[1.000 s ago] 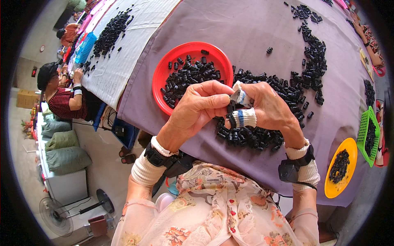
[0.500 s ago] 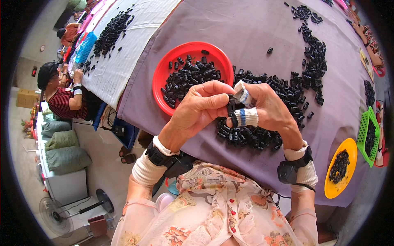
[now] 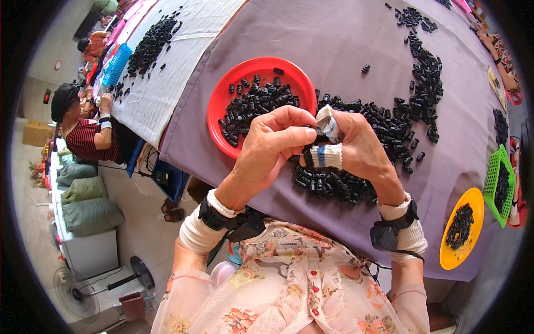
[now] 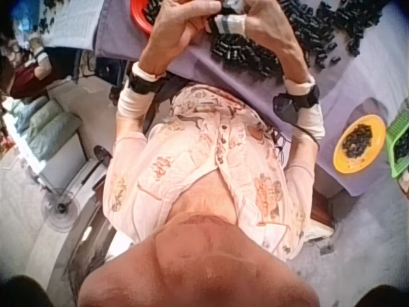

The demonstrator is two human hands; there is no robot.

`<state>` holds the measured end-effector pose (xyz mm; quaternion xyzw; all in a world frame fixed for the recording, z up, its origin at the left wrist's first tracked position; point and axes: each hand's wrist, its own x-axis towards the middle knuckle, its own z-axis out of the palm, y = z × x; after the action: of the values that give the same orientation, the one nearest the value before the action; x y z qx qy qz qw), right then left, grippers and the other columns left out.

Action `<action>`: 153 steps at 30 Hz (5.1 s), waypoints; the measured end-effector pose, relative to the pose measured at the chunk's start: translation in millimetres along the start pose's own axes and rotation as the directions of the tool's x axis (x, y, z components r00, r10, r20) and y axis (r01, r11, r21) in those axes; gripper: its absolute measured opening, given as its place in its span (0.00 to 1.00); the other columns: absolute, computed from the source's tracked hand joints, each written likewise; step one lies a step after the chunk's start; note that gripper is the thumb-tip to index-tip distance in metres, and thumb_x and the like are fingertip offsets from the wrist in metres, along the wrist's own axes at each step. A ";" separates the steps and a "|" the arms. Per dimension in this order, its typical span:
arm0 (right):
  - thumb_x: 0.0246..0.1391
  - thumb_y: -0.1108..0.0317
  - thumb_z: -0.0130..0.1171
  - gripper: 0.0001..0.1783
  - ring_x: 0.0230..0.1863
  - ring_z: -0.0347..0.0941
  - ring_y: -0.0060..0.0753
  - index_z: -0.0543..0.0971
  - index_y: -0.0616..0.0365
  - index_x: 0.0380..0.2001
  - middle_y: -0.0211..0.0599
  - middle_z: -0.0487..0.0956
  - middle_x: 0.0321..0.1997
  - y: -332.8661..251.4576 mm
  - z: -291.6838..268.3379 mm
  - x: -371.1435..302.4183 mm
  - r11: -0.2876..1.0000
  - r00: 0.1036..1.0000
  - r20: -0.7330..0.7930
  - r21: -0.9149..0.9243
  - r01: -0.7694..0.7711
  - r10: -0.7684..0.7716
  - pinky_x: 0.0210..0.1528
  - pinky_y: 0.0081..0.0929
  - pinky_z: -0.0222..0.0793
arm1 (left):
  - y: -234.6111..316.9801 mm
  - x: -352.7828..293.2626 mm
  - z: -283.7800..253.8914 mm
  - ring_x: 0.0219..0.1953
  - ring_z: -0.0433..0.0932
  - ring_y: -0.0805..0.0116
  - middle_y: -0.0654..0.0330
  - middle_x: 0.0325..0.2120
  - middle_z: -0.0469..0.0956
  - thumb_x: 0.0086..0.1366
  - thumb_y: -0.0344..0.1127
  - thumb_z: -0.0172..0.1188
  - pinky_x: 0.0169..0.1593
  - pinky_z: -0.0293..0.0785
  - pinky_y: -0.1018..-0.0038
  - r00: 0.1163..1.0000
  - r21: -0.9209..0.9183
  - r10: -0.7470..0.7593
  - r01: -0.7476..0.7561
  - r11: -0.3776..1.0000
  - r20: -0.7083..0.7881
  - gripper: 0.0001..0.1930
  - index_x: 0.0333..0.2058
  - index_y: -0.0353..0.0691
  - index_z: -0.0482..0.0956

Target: The person assembles cord locks by hand, picking up a spring and a housing from a red plate, inserting the spring into the housing, and then placing the assembled unit onto a pile on the table.

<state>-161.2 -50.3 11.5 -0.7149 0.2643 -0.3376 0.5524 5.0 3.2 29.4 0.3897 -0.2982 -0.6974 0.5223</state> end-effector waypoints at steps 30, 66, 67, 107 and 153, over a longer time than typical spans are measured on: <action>0.33 0.62 0.68 0.17 0.21 0.61 0.22 0.72 0.61 0.23 0.28 0.68 0.17 12.0 2.0 0.2 0.990 0.995 -0.007 -0.099 -0.097 0.096 0.24 0.23 0.60 | -12.4 -3.0 -18.1 0.35 0.75 0.77 0.61 0.35 0.76 0.58 0.26 0.58 0.38 0.73 0.79 0.995 -0.083 -0.050 0.057 0.995 0.085 0.15 0.45 0.32 0.74; 0.44 0.61 0.66 0.13 0.13 0.57 0.09 0.72 0.53 0.20 0.17 0.65 0.14 5.2 -50.5 -27.4 0.956 0.917 -0.276 0.123 -0.265 0.290 0.13 0.13 0.49 | -49.8 30.9 -20.6 0.30 0.77 0.67 0.54 0.27 0.78 0.54 0.30 0.60 0.35 0.73 0.75 0.900 0.919 0.357 -0.336 0.205 0.249 0.08 0.34 0.36 0.79; 0.44 0.61 0.66 0.13 0.13 0.57 0.09 0.72 0.53 0.20 0.18 0.65 0.14 4.1 -49.5 -26.5 0.951 0.912 -0.272 0.117 -0.286 0.308 0.12 0.13 0.49 | -66.5 38.3 -18.5 0.28 0.77 0.61 0.52 0.27 0.76 0.53 0.31 0.60 0.33 0.73 0.71 0.867 0.913 0.387 -0.387 0.130 0.313 0.08 0.33 0.35 0.78; 0.39 0.64 0.68 0.14 0.21 0.62 0.13 0.73 0.57 0.25 0.22 0.70 0.20 -10.7 5.8 3.2 0.981 0.981 -0.010 0.000 -0.192 0.192 0.24 0.17 0.59 | -22.1 5.2 -26.3 0.29 0.78 0.69 0.57 0.30 0.77 0.62 0.28 0.51 0.36 0.76 0.71 0.988 -0.525 0.002 0.080 0.847 0.154 0.11 0.43 0.33 0.71; 0.40 0.60 0.67 0.17 0.20 0.61 0.16 0.73 0.60 0.24 0.27 0.68 0.17 -12.4 3.1 -0.3 0.984 0.984 -0.065 -0.059 -0.169 0.165 0.23 0.20 0.59 | -12.8 5.9 -16.6 0.26 0.75 0.76 0.61 0.28 0.77 0.63 0.31 0.54 0.32 0.74 0.79 0.998 -0.258 0.053 -0.039 0.965 0.045 0.10 0.41 0.32 0.74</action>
<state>-158.9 -45.0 23.0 -0.6973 0.3506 -0.3025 0.5472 11.9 0.9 8.8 0.2937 -0.2276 -0.7277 0.5766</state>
